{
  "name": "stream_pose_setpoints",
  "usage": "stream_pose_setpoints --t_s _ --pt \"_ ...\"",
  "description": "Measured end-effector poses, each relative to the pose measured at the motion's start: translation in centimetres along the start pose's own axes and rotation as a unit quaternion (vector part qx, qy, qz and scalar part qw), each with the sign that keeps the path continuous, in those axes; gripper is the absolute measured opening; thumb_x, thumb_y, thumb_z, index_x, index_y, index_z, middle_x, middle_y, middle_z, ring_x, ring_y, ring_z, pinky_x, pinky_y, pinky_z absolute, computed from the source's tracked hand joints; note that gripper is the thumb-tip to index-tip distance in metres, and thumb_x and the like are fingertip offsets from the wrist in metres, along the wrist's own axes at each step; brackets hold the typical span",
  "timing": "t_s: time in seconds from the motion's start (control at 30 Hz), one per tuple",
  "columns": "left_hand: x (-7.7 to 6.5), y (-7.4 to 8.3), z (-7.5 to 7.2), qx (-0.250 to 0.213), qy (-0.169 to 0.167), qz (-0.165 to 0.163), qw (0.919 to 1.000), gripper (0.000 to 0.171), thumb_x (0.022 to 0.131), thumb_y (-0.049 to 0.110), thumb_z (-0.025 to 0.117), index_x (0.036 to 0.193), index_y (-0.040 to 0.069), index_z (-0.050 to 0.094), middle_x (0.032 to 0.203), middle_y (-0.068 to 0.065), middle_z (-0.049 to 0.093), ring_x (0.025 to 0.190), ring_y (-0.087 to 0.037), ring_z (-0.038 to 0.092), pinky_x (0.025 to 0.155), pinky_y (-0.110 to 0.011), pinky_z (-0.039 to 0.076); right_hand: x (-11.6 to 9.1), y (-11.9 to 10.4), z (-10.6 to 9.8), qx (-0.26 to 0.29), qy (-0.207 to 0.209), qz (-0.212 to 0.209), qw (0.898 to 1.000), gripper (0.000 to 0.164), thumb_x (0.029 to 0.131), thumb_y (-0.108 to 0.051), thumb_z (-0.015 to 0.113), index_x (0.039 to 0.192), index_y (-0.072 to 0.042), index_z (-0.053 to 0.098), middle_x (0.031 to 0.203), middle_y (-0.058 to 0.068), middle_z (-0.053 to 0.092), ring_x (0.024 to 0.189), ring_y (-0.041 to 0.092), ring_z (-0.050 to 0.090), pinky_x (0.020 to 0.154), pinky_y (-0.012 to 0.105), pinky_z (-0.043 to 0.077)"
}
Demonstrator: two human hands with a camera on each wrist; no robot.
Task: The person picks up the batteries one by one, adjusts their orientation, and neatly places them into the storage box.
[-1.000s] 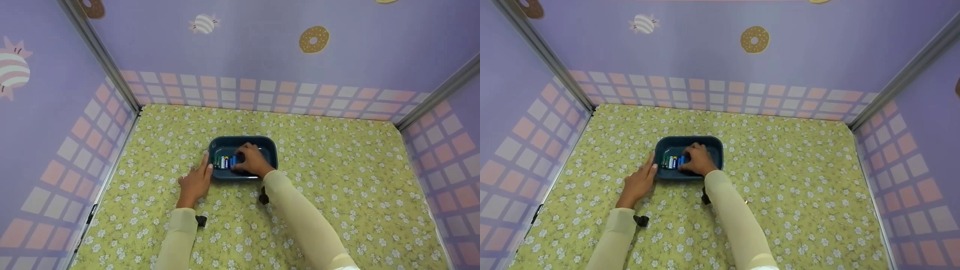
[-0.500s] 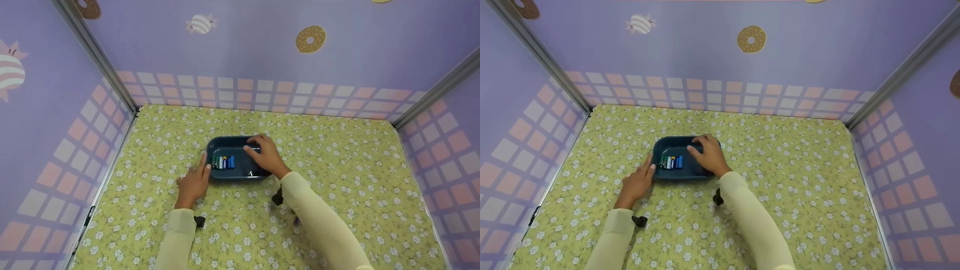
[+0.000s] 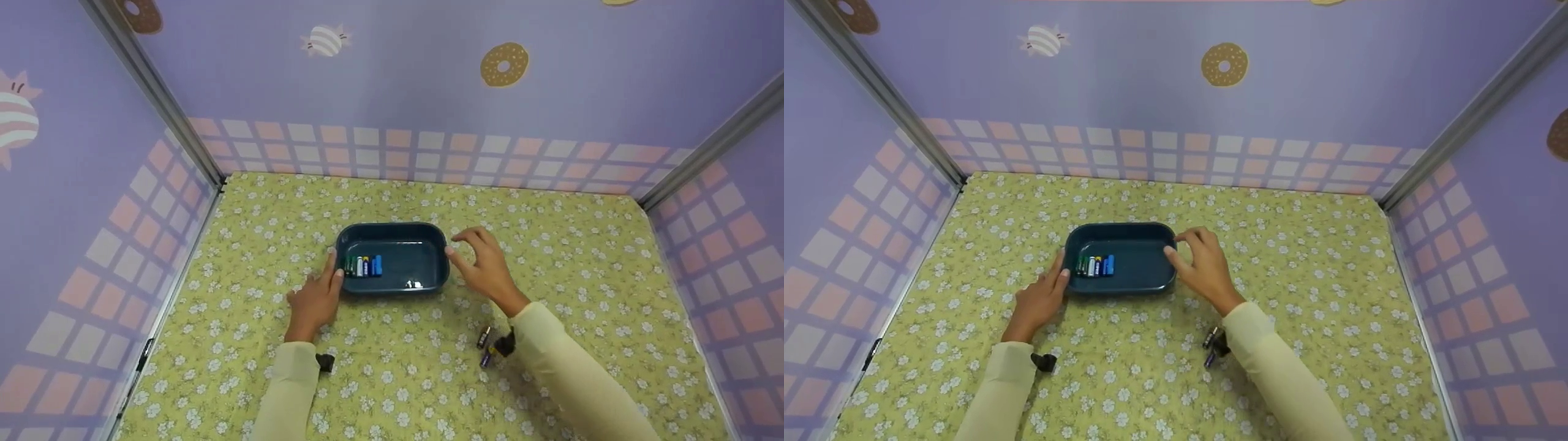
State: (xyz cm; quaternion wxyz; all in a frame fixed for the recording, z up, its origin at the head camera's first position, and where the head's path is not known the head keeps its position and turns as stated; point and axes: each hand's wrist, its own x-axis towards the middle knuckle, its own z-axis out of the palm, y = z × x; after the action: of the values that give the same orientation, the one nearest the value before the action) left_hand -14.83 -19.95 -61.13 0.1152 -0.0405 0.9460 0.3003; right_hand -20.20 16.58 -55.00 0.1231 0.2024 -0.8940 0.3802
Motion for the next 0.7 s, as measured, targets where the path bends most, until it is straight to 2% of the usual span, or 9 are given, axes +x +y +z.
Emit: stream_pose_setpoints --t_s 0.17,0.37,0.53,0.7 --pt "0.0 -0.1 0.0 -0.003 -0.008 0.002 1.0000 0.065 0.105 0.069 0.014 0.163 0.045 -0.002 0.163 -0.015 0.038 0.152 -0.051 0.024 0.106 -0.088 0.005 -2.8 0.9 -1.5 -0.004 0.004 0.019 1.000 0.025 0.100 -0.037 0.067 0.116 -0.018 0.070 0.126 0.006 0.060 0.120 0.026 0.055 0.101 0.054 0.045" --pt "0.1 0.0 0.0 -0.004 -0.013 0.000 0.9999 0.066 0.105 0.070 0.014 0.163 0.046 -0.004 0.164 -0.015 0.036 0.152 -0.051 0.022 0.107 -0.087 0.004 -6.5 2.1 -2.4 -0.013 0.007 0.039 0.999 0.026 0.097 -0.037 0.071 0.111 -0.015 0.071 0.121 0.009 0.059 0.115 0.029 0.056 0.098 0.054 0.045" --pt "0.1 -0.1 0.0 -0.007 -0.008 0.002 0.9999 0.068 0.103 0.072 0.013 0.163 0.045 -0.003 0.164 -0.014 0.036 0.152 -0.051 0.022 0.107 -0.087 0.004 -8.7 2.8 -2.8 -0.028 0.005 0.064 0.998 0.027 0.094 -0.035 0.077 0.109 -0.014 0.070 0.120 0.009 0.059 0.114 0.031 0.055 0.098 0.056 0.043" --pt "0.1 -0.2 0.0 -0.011 -0.005 0.002 0.9999 0.068 0.103 0.072 0.014 0.164 0.045 -0.001 0.164 -0.015 0.037 0.152 -0.052 0.024 0.107 -0.087 0.005 -10.4 3.2 -2.6 -0.048 0.001 0.070 0.996 0.034 0.090 -0.038 0.080 0.110 -0.012 0.070 0.122 0.009 0.060 0.115 0.032 0.055 0.095 0.056 0.044"
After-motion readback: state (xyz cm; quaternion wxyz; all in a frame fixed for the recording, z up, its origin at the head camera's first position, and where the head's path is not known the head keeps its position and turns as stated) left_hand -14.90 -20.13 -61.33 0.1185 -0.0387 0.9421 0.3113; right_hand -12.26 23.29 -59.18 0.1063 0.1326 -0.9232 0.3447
